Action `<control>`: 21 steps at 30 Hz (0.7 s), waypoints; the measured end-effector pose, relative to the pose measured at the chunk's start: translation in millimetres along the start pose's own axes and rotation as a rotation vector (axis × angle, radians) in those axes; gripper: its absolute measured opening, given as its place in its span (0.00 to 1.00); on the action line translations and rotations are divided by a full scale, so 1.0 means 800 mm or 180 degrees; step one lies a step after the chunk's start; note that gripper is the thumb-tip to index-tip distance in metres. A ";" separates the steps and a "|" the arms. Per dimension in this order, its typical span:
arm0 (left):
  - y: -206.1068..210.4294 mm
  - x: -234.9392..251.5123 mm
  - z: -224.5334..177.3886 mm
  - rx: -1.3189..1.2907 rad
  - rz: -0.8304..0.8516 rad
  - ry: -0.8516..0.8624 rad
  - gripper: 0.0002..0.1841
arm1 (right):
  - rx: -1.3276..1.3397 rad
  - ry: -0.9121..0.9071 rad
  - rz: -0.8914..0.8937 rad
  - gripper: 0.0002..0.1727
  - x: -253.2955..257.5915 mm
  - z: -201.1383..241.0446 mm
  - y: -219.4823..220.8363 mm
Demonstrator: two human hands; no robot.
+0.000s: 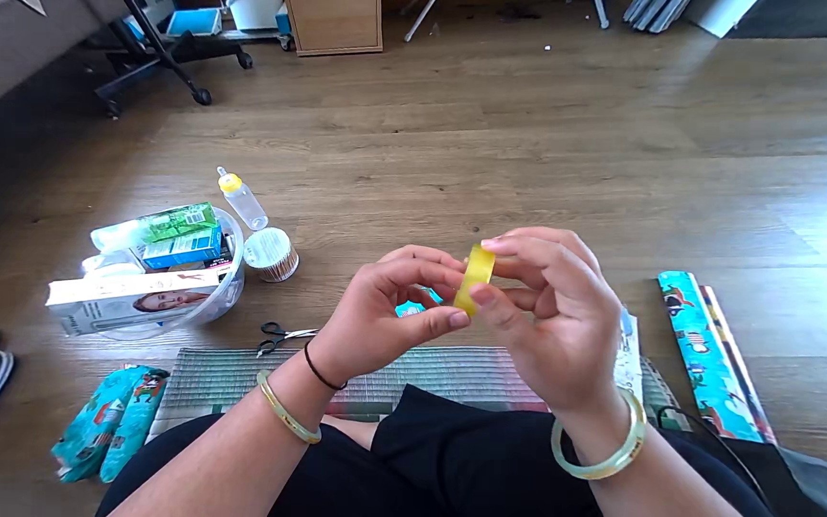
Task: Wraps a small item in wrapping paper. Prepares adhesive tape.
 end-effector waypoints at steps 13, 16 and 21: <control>-0.002 -0.001 -0.007 0.0329 -0.0019 0.0168 0.09 | 0.0103 0.0248 0.0216 0.25 0.003 0.010 -0.001; 0.001 -0.002 -0.017 0.0842 -0.0055 0.0403 0.09 | -0.0072 0.0072 0.0186 0.24 0.005 0.023 -0.002; 0.007 -0.004 -0.047 0.1624 -0.0241 0.0811 0.09 | -0.0319 -0.0257 0.0194 0.21 0.006 0.048 -0.006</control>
Point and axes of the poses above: each hand's wrist, its own x-axis towards the middle knuckle, its own y-axis out of the palm, z = x × y, the point moved 8 cm from there along x, towards the middle knuckle, and after that the axes turned 15 degrees about z, right-handed, at the moved point
